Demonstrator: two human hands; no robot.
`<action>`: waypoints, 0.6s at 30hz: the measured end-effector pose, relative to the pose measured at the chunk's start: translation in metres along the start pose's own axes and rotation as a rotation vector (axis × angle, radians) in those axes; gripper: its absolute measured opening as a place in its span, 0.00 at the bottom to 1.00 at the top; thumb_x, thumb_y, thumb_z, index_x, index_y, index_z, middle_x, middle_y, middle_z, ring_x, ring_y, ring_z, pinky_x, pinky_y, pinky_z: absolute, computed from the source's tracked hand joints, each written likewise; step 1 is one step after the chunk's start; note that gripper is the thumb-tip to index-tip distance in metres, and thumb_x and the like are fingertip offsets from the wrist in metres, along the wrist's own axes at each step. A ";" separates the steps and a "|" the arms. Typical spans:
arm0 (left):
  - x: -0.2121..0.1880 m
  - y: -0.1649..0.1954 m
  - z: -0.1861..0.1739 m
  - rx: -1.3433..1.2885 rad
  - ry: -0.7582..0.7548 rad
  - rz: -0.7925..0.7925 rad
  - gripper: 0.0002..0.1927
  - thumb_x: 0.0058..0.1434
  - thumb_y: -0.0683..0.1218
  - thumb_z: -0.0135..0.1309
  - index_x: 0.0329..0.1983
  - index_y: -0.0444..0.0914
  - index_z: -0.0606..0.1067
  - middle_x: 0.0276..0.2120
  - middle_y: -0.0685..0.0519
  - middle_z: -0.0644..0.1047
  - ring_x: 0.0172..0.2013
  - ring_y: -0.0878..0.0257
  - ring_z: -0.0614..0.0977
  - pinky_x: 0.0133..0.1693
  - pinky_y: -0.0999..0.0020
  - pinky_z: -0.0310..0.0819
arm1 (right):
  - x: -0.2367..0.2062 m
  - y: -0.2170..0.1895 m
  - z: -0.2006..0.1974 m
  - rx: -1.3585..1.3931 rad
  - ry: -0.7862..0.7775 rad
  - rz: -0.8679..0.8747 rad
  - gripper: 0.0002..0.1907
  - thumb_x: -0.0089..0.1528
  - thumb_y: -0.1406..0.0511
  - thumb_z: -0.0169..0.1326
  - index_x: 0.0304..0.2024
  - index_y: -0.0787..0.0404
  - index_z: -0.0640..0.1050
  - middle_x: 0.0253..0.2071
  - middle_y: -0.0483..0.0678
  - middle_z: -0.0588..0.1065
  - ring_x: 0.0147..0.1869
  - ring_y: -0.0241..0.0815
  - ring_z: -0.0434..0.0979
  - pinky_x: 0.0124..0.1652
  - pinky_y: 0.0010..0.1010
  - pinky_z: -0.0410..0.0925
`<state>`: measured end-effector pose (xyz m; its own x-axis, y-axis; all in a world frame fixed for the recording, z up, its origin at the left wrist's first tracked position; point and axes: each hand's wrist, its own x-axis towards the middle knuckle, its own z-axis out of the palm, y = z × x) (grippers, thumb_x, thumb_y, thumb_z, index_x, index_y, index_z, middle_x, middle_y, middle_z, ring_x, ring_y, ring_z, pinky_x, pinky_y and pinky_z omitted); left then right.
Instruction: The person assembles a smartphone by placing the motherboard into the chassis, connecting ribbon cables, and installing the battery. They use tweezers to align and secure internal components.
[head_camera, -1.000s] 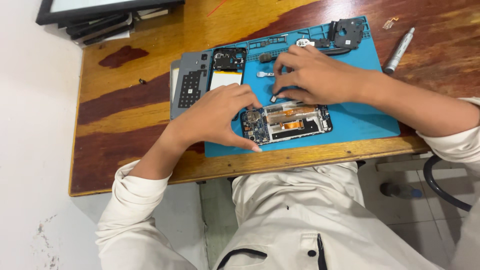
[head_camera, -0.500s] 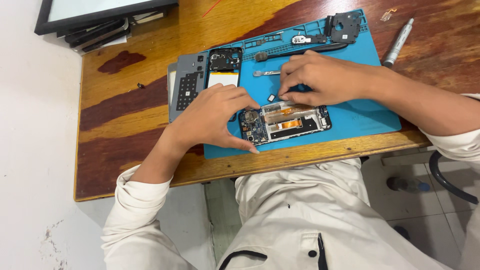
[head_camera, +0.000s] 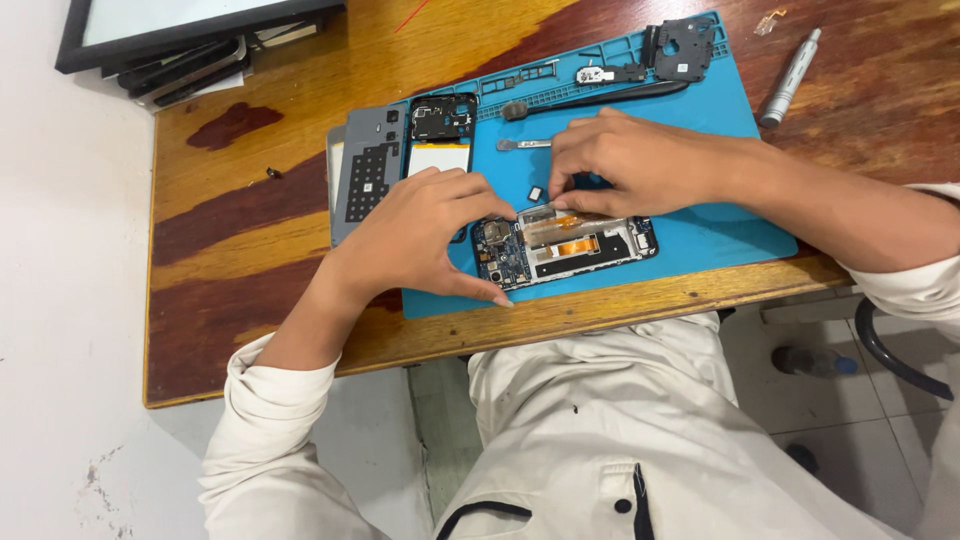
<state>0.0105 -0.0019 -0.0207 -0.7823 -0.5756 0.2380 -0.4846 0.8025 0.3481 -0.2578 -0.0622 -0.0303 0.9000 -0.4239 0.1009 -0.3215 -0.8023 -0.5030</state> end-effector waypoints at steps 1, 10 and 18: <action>0.000 0.000 0.000 -0.002 -0.002 0.000 0.39 0.41 0.69 0.72 0.46 0.39 0.79 0.37 0.51 0.78 0.39 0.50 0.79 0.41 0.59 0.70 | 0.000 0.000 0.000 0.001 -0.001 0.007 0.08 0.61 0.62 0.59 0.38 0.58 0.83 0.37 0.44 0.78 0.49 0.44 0.75 0.52 0.40 0.63; 0.001 -0.001 0.000 0.000 -0.008 -0.002 0.41 0.41 0.70 0.72 0.48 0.38 0.79 0.37 0.51 0.77 0.39 0.51 0.79 0.41 0.59 0.69 | -0.001 0.003 0.001 -0.030 0.032 -0.029 0.08 0.60 0.63 0.59 0.38 0.60 0.83 0.37 0.46 0.79 0.47 0.47 0.76 0.50 0.40 0.65; 0.001 0.001 0.000 0.063 -0.003 0.021 0.41 0.42 0.70 0.71 0.49 0.39 0.78 0.38 0.51 0.77 0.41 0.50 0.78 0.42 0.58 0.68 | -0.003 0.005 0.000 -0.058 0.014 -0.022 0.08 0.60 0.63 0.59 0.39 0.58 0.84 0.36 0.45 0.79 0.45 0.45 0.77 0.48 0.41 0.65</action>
<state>0.0094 -0.0012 -0.0202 -0.7937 -0.5579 0.2424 -0.4914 0.8229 0.2851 -0.2617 -0.0652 -0.0333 0.9028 -0.4119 0.1237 -0.3188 -0.8341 -0.4502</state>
